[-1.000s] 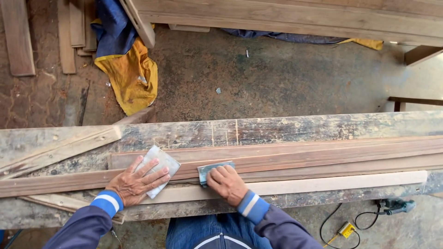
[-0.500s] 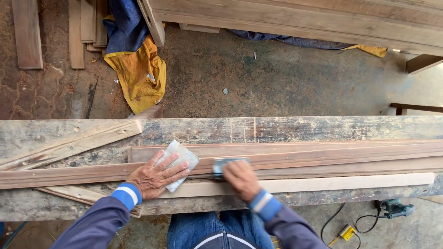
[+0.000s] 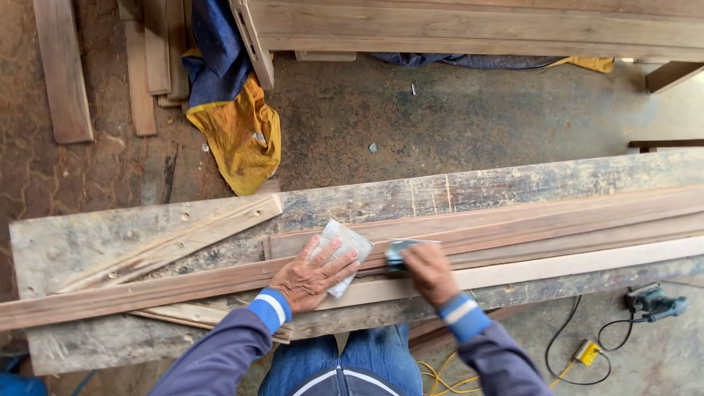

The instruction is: Sand wood strips manually using sandpaper blocks.

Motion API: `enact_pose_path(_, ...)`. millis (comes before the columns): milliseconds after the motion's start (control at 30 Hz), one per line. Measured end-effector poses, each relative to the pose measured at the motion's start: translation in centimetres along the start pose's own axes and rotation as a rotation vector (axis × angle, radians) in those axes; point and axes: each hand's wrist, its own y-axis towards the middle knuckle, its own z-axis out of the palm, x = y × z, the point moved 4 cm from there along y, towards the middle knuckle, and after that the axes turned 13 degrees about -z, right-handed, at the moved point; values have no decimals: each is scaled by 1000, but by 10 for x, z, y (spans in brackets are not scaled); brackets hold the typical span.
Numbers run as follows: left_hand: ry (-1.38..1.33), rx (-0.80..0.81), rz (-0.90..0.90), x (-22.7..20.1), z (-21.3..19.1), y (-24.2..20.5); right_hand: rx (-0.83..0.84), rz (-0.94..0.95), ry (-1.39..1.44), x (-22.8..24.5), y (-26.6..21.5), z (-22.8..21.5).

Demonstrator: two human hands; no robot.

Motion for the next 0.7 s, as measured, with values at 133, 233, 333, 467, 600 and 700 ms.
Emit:
enact_pose_path(133, 60, 37, 53, 24, -4, -26, 17, -1, 43, 21, 17, 12)
enact_pose_path(233, 355, 54, 136, 69, -22, -83, 68, 16, 13, 18, 11, 7)
enact_pose_path(333, 148, 186, 24, 133, -28, -156, 93, 22, -31, 21, 6, 26)
enact_pose_path(467, 61, 203, -17, 147, -22, -173, 17, -76, 33, 70, 42, 89)
enact_pose_path(600, 59, 131, -17, 145, -22, -175, 164, -166, 149, 123, 102, 131)
enact_pose_path(700, 55, 122, -24, 145, -22, -177, 164, -244, 122, 99, 74, 103)
